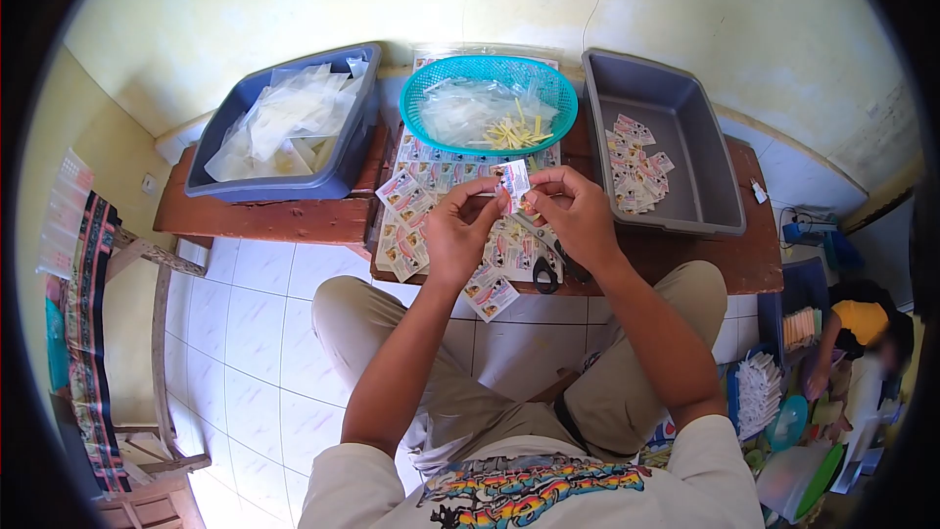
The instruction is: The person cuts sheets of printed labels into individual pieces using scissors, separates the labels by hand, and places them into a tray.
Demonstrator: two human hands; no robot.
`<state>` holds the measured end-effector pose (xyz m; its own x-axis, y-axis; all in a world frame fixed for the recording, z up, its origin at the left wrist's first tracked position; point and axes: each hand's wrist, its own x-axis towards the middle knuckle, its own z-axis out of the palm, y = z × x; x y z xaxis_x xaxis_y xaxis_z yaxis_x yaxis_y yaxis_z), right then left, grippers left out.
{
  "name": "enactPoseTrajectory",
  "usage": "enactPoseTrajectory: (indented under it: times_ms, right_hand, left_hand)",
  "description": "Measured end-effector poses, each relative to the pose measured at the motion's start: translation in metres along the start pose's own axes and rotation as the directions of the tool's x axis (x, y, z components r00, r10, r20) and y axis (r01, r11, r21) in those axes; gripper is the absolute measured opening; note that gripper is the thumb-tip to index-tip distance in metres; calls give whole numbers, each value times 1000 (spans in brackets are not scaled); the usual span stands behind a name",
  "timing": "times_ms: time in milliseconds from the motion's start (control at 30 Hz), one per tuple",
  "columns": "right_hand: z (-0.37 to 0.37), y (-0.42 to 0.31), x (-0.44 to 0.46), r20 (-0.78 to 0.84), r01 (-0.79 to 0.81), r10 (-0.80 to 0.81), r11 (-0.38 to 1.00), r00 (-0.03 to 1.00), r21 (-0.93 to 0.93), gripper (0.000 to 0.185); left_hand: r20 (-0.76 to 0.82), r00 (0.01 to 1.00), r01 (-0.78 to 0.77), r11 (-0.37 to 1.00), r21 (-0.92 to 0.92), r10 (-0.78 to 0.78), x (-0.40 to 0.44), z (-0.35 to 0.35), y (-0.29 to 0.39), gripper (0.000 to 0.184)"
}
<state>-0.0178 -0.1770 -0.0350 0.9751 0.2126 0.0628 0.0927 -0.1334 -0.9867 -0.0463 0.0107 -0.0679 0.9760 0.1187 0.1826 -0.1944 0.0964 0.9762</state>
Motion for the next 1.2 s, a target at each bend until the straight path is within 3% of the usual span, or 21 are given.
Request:
enactPoseTrajectory:
  times_ms: [367,433,567,633,733,867,933,1033,1200]
  right_hand:
    - [-5,12,-16,-26,29,-30,999,999,-36,29]
    - [-8,9,-25,12,106,-108,933,994,-344,35]
    - [-16,32,-35,162,175,-100,807,982,-564,43]
    - [-16,33,-45,126,64,63,596,990,-801,49]
    - [-17,39,-51,142,40,178,479,974,-877,55]
    - [-11,34,-57,128,-1,255,451,958,-893,65]
    - [-9,32,-61,224,132,149,464,963,-876,64]
    - [-3,50,-59,209,140,131,407,969,-903,65]
    - [-2,45,-53,166,68,167,477,972,-876,66]
  left_hand:
    - [-21,1000,-21,1000,-13,21,-4,-1,-16,27]
    - [-16,999,47,999,-3,-47,-3,-2,-16,26]
    - [-25,997,73,995,-72,-75,-1,2,-22,26]
    - [-45,999,19,1000,-21,-20,1,6,-25,25]
    - [-51,998,43,999,-12,-44,2,10,-25,24]
    - [-35,998,56,998,-6,-57,5,9,-28,24]
    - [-32,998,61,998,-14,-61,6,10,-30,25]
    - [-27,997,69,997,-29,-70,8,10,-31,25]
    - [-28,998,62,997,-54,-64,9,11,-30,26]
